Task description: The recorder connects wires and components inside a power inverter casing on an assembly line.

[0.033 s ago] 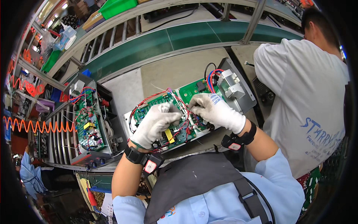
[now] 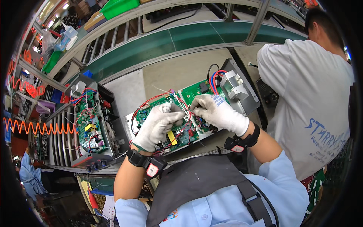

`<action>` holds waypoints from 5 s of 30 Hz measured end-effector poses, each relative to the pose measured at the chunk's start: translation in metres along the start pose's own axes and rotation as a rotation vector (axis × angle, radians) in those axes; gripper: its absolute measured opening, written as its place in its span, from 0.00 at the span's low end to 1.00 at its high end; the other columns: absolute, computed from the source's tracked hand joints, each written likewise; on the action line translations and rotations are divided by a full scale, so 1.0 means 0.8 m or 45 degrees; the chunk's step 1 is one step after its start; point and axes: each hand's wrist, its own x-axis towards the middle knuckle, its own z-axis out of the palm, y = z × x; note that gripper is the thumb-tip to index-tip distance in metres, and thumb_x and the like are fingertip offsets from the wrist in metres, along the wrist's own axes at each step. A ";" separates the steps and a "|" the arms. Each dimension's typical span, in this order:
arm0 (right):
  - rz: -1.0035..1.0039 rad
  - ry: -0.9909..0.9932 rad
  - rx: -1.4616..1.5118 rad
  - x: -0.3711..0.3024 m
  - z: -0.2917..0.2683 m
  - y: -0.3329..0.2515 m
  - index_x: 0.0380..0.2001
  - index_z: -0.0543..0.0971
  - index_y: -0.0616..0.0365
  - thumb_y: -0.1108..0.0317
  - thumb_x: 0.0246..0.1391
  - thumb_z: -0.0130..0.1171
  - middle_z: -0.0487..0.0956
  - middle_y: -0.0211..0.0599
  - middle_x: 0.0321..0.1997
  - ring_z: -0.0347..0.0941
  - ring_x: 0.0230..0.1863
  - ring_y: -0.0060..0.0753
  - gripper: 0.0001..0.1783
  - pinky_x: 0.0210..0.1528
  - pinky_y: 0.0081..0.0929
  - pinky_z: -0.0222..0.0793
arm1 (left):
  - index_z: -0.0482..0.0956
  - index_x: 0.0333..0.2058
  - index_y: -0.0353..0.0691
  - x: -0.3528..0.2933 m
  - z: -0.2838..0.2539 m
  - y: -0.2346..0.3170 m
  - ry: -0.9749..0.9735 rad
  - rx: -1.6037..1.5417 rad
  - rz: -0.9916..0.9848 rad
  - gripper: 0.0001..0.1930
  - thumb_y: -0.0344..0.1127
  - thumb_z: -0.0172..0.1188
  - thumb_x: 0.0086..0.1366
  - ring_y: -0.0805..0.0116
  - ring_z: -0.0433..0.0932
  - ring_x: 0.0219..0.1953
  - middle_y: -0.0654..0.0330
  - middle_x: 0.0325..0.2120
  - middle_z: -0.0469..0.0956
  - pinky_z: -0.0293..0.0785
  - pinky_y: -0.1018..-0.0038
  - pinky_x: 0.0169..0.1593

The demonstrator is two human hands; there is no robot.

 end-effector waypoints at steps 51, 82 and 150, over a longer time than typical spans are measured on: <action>0.253 -0.114 0.492 0.013 -0.035 -0.020 0.36 0.77 0.65 0.68 0.56 0.55 0.76 0.28 0.26 0.71 0.25 0.14 0.10 0.24 0.15 0.66 | 0.76 0.47 0.36 0.025 0.017 -0.008 0.171 0.213 0.372 0.18 0.45 0.55 0.68 0.87 0.60 0.18 0.72 0.20 0.71 0.54 0.85 0.20; 0.088 0.192 0.833 -0.001 0.007 -0.050 0.38 0.72 0.63 0.71 0.60 0.51 0.79 0.35 0.31 0.75 0.27 0.20 0.06 0.28 0.17 0.72 | 0.76 0.30 0.41 0.027 0.007 -0.010 -0.210 0.362 0.083 0.14 0.45 0.56 0.66 0.83 0.60 0.25 0.74 0.21 0.67 0.59 0.81 0.29; 0.550 0.057 0.954 -0.126 -0.047 0.214 0.29 0.77 0.62 0.63 0.56 0.62 0.69 0.21 0.21 0.62 0.22 0.08 0.12 0.22 0.11 0.56 | 0.76 0.47 0.42 0.096 0.228 -0.151 0.646 1.300 0.725 0.19 0.29 0.60 0.54 0.58 0.81 0.32 0.54 0.38 0.79 0.76 0.67 0.34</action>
